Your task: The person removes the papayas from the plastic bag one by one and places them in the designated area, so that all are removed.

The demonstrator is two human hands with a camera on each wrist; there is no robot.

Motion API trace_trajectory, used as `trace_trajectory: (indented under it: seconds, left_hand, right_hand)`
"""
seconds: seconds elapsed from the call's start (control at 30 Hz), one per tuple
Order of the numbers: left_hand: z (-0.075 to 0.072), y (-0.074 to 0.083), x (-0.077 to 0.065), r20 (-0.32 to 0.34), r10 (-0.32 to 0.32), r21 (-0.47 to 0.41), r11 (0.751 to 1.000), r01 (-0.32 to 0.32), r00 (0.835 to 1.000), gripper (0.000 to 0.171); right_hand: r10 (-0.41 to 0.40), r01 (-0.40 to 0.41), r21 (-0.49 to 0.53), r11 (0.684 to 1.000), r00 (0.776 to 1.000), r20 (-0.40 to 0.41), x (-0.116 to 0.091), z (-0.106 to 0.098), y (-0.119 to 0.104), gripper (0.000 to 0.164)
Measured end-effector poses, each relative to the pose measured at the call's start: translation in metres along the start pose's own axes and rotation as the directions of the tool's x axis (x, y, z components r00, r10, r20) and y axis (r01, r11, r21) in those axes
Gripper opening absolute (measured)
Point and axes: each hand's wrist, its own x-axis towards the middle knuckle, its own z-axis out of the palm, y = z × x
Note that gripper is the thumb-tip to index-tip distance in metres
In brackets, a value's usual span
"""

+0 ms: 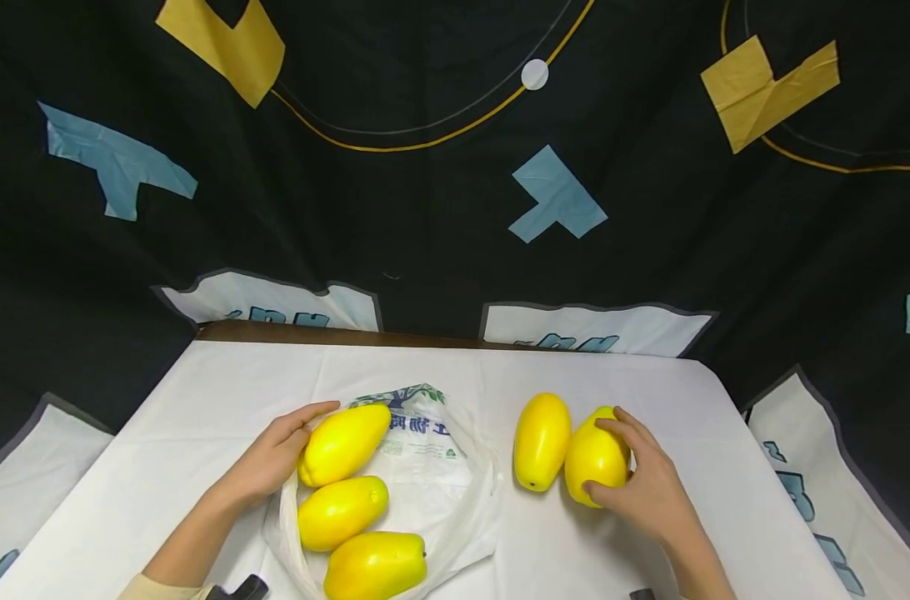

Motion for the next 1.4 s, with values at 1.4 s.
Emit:
trace_trajectory:
  seconds: [1.4]
  left_hand:
    - [0.000, 0.004, -0.002, 0.006, -0.001, 0.017, 1.000, 0.001, 1.000, 0.042]
  right_hand:
    - [-0.061, 0.076, 0.065, 0.995, 0.976, -0.207, 0.002, 0.003, 0.004, 0.076]
